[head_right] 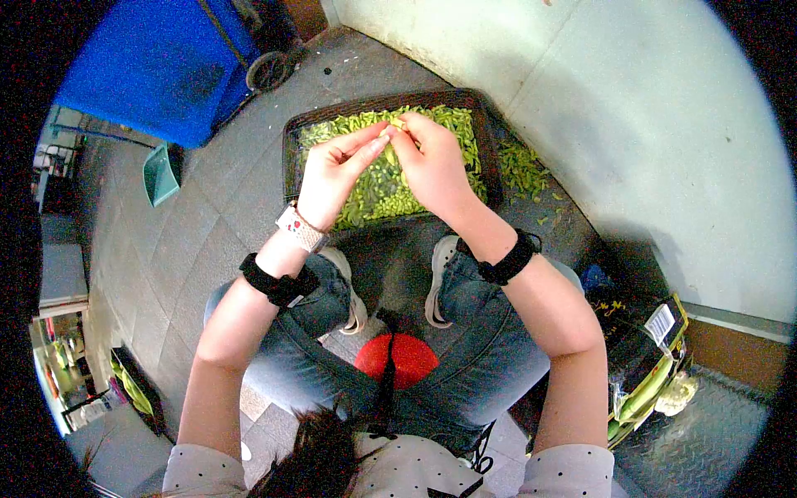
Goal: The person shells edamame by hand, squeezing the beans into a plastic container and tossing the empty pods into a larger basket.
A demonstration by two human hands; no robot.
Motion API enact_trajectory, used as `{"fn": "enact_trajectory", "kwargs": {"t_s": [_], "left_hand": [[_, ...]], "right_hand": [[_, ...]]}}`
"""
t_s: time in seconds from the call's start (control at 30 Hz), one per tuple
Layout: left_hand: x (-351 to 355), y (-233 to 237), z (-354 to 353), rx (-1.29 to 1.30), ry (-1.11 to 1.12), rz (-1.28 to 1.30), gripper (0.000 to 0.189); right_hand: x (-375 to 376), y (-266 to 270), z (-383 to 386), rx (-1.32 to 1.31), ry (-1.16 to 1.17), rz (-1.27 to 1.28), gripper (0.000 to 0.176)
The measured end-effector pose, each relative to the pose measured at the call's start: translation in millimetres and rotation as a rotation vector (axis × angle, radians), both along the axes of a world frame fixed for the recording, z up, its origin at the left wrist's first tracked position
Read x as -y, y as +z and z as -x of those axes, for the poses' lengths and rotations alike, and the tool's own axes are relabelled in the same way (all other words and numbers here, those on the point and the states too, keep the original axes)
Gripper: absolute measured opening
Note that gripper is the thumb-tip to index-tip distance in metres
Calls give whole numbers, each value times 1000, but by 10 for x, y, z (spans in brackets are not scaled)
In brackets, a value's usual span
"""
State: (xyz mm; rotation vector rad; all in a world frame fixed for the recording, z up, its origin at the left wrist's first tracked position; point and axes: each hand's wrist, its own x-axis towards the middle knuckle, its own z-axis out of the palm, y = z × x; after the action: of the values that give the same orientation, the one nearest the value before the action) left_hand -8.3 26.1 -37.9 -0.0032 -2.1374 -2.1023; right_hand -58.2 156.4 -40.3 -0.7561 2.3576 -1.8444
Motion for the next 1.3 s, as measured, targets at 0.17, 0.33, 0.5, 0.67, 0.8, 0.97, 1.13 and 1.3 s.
{"fn": "enact_trajectory", "kwargs": {"t_s": [0.17,0.33,0.5,0.67,0.8,0.97,1.13,1.3], "left_hand": [[-24,-79,11,120,37,-231,27],[25,-178,21,176,-25,-608,22],[131,-239,59,323,5,-600,22],[271,-658,146,468,79,-607,32],[344,-921,172,580,159,-741,46],[336,-707,180,526,175,-652,49],[396,-668,219,500,152,-671,50],[416,-639,220,502,102,-659,46]], "right_hand": [[62,-78,-65,-12,-1,47,12],[97,-2,-68,11,59,20,16],[1,-67,62,-66,116,-245,23],[-217,-96,268,-90,219,-549,25],[-542,-263,651,-20,142,-647,23],[-1230,-557,1246,203,-106,-660,20],[-1736,-610,1445,217,-523,-580,24],[-2102,-1014,1741,185,-810,-432,27]]}}
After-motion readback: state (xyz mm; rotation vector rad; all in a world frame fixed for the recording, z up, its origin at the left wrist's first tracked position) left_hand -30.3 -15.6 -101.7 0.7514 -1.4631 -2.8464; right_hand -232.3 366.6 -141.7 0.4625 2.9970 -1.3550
